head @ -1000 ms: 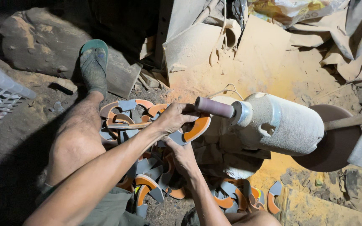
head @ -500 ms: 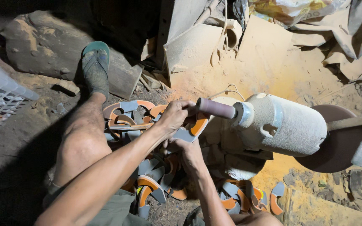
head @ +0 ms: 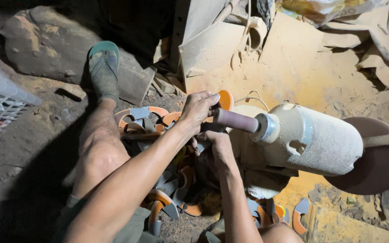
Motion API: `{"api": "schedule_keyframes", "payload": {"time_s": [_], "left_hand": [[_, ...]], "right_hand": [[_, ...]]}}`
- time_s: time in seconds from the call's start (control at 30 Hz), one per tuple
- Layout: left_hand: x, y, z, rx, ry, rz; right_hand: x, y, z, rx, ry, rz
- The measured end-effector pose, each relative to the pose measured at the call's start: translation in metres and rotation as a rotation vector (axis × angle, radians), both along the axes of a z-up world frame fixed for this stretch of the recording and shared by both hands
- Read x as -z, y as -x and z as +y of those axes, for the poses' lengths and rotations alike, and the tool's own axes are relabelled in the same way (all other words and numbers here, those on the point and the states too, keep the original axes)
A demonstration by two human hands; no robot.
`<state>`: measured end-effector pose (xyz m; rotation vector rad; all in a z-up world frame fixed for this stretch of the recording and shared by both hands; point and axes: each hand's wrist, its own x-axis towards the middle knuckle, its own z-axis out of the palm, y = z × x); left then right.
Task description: The person sits on the floor and uses a rotating grinding wheel to smooth the edges of small orange and gray sole pieces. They hold each piece with both hands and press it against the spinning wheel, then place the finished pieces into a nearby white basket.
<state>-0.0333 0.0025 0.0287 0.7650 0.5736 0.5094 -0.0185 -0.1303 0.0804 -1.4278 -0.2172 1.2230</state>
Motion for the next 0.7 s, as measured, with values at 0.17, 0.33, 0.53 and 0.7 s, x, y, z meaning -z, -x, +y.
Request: {"api": "schedule_keyframes", "payload": {"time_s": [0.17, 0.33, 0.53, 0.7], "left_hand": [[-0.006, -0.006, 0.005, 0.005, -0.011, 0.046], [-0.002, 0.01, -0.005, 0.059, -0.064, 0.024], [0.005, 0.037, -0.024, 0.136, -0.081, -0.115], [0.002, 0.064, -0.038, 0.321, -0.145, -0.032]], "right_hand": [[0.003, -0.008, 0.002, -0.025, -0.041, 0.001], [0.013, 0.008, -0.005, -0.076, -0.153, -0.125], [0.027, 0.038, -0.027, -0.067, -0.131, -0.167], [0.048, 0.059, -0.049, 0.006, -0.12, -0.415]]}}
